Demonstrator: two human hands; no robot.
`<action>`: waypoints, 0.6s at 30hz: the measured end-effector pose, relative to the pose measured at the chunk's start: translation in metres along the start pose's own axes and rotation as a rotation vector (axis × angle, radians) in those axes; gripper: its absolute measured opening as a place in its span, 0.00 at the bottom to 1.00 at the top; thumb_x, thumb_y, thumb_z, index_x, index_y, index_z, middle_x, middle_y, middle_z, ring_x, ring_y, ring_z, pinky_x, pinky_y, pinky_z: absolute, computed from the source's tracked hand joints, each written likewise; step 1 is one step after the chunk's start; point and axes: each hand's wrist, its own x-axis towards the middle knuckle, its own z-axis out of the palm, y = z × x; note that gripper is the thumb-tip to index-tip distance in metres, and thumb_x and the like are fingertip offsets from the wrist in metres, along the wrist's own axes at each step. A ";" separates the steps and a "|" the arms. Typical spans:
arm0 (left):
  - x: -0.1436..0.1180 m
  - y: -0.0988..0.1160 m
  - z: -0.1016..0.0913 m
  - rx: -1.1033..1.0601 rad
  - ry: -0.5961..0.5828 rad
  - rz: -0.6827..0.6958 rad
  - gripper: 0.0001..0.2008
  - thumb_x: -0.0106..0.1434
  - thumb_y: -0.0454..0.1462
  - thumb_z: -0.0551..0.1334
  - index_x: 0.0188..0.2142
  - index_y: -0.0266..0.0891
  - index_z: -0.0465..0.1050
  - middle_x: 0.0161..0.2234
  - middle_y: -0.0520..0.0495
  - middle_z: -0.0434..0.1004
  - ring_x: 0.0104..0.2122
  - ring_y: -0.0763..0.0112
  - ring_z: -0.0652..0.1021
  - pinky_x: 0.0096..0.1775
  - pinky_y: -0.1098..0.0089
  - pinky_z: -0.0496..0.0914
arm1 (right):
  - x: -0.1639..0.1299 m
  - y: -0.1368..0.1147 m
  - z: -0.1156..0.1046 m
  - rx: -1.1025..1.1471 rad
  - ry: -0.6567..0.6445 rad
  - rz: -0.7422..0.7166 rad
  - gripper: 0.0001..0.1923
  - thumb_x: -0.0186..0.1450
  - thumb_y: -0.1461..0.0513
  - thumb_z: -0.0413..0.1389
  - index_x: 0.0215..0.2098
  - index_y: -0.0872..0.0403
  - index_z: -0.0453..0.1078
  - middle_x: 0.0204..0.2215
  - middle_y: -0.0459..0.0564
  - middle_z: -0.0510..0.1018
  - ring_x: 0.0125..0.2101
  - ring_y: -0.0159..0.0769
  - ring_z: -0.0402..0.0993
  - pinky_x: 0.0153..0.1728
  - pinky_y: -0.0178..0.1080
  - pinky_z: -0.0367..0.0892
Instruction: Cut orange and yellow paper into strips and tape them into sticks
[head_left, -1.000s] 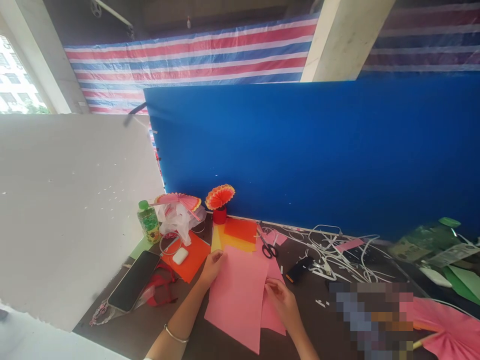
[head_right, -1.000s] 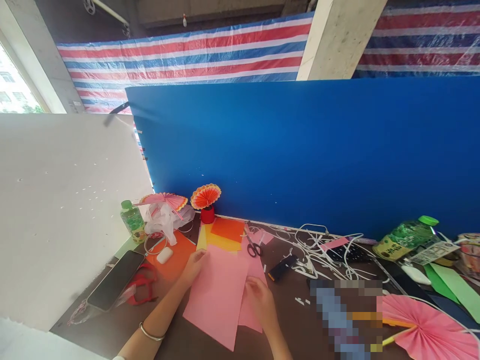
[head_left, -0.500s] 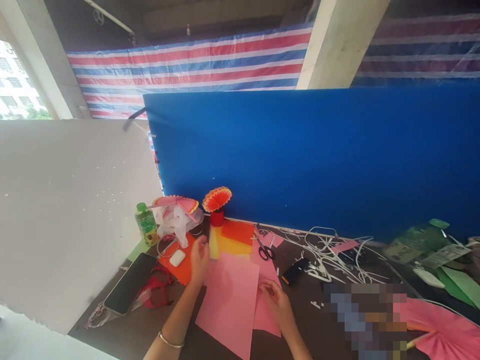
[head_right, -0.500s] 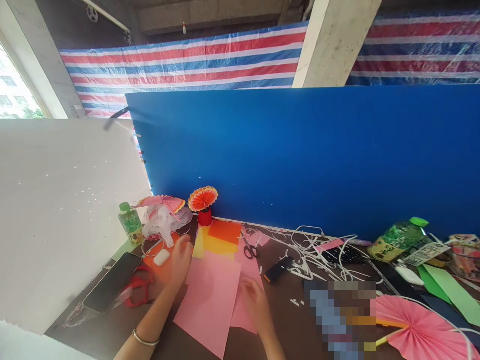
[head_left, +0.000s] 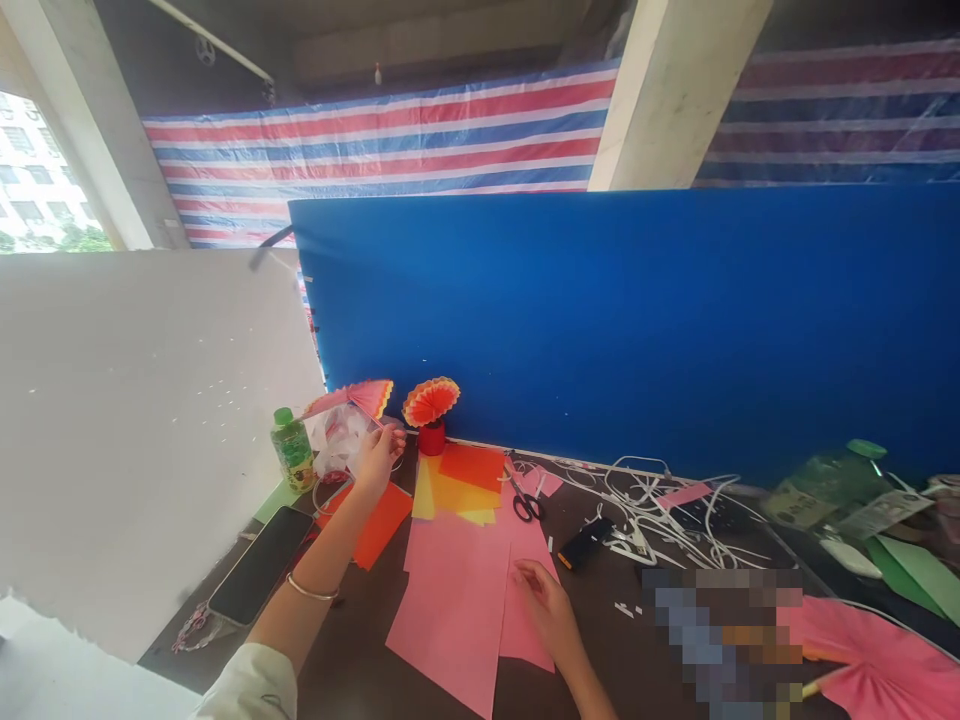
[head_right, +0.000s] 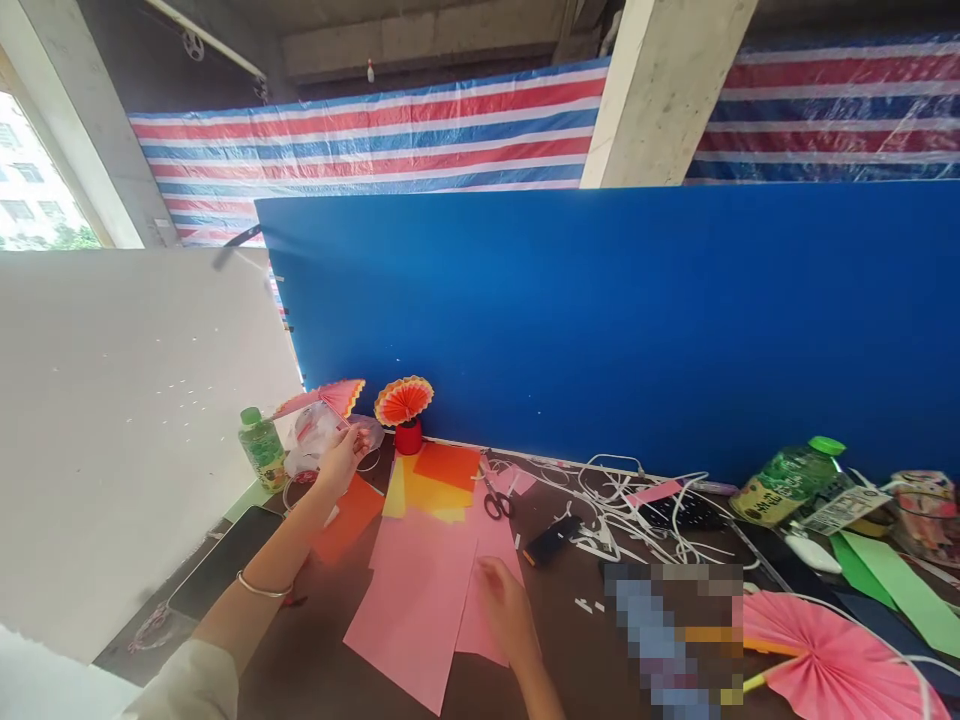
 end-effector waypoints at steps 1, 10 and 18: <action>-0.004 0.001 0.003 0.008 -0.021 0.024 0.06 0.59 0.39 0.57 0.29 0.38 0.65 0.25 0.52 0.70 0.21 0.80 0.71 0.26 0.77 0.66 | 0.000 -0.001 0.000 -0.004 0.000 0.000 0.16 0.56 0.51 0.53 0.34 0.53 0.71 0.34 0.51 0.77 0.37 0.41 0.73 0.42 0.40 0.67; -0.080 -0.015 0.033 0.213 -0.274 0.142 0.14 0.58 0.46 0.57 0.35 0.37 0.64 0.26 0.50 0.71 0.21 0.77 0.70 0.26 0.75 0.64 | -0.011 -0.014 -0.001 -0.023 0.098 -0.081 0.16 0.57 0.50 0.52 0.34 0.53 0.71 0.36 0.53 0.76 0.39 0.43 0.71 0.44 0.44 0.65; -0.203 -0.086 0.058 0.323 -0.444 -0.141 0.18 0.61 0.50 0.50 0.31 0.36 0.62 0.24 0.51 0.66 0.19 0.79 0.68 0.23 0.75 0.63 | 0.007 -0.074 -0.004 0.486 -0.092 0.022 0.29 0.56 0.48 0.54 0.52 0.48 0.58 0.42 0.53 0.73 0.39 0.42 0.72 0.39 0.45 0.68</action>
